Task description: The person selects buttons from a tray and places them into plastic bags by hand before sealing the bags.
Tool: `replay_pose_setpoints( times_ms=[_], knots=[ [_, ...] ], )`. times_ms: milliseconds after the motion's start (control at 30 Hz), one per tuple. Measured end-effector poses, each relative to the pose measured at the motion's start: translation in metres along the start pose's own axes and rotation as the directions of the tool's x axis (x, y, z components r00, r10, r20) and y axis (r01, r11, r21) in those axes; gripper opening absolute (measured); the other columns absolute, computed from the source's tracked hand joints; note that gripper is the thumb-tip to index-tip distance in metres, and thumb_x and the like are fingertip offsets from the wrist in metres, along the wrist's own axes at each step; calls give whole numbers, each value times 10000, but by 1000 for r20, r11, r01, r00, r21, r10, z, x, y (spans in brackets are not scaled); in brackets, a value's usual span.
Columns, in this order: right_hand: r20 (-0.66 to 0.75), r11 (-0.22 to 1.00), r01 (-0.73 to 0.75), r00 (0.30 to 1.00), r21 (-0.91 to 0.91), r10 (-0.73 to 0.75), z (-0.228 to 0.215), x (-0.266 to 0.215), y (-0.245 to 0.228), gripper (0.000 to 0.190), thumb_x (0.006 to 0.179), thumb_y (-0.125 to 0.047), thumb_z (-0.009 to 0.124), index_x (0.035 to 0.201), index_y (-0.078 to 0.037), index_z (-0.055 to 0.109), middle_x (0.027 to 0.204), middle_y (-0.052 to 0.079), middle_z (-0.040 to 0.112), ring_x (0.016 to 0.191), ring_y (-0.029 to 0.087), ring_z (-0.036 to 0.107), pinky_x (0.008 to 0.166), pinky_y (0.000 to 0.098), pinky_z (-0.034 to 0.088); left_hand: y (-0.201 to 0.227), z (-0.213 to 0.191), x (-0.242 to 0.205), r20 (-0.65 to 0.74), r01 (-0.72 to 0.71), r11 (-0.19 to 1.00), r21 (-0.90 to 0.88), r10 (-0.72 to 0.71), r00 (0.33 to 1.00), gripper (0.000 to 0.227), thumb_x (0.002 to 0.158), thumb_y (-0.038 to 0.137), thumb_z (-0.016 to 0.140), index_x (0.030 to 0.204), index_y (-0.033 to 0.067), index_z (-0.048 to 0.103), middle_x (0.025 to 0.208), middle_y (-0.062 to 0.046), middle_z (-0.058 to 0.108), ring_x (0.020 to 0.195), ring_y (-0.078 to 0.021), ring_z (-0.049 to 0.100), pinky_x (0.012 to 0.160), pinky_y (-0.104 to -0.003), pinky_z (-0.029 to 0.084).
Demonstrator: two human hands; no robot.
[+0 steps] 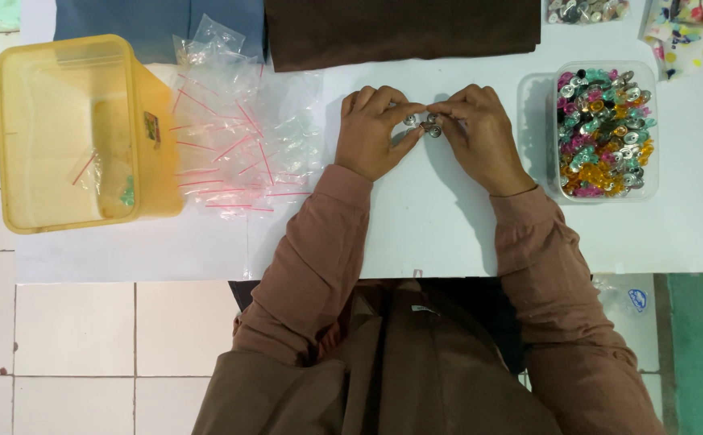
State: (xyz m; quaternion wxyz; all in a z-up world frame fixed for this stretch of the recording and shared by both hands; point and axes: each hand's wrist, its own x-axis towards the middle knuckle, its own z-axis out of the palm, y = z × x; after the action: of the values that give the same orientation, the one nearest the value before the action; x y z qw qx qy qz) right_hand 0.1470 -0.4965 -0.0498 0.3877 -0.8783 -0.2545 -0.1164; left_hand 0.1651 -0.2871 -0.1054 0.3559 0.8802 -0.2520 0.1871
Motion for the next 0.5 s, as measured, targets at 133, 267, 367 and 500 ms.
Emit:
replay_pose_setpoints(
  times_ms=[133,267,367,500],
  knots=[
    [-5,1000,-19,1000,1,19,1,-2,-2,170,985,116,692,1096,14,770,968,182,650,932,281,567,804,375,522,1,4,2,-27,-35,999,22,36,999,165,907,253,783,1069,262,756,1006,55,608,985,-169,534,1039,-541,389],
    [-7,1000,-19,1000,-1,19,3,-3,0,168,987,109,696,1101,7,768,968,172,645,928,272,557,806,375,515,1,12,2,-38,-54,997,61,56,998,112,883,257,802,988,266,761,983,68,598,968,-155,511,1025,-499,375],
    [-7,1000,4,1000,-13,-4,4,-4,3,176,985,101,706,1099,-15,775,955,160,641,915,276,565,792,376,513,-1,17,2,-57,-77,994,83,82,995,121,878,307,809,978,276,749,983,71,592,970,-152,507,1026,-492,369],
    [-25,1000,16,1000,-23,-17,5,-4,5,172,980,100,717,1098,-10,777,958,159,653,911,272,574,787,371,523,-3,18,3,-82,-118,984,131,129,988,96,871,254,811,940,262,746,957,74,601,946,-142,509,1025,-460,373]
  ],
)
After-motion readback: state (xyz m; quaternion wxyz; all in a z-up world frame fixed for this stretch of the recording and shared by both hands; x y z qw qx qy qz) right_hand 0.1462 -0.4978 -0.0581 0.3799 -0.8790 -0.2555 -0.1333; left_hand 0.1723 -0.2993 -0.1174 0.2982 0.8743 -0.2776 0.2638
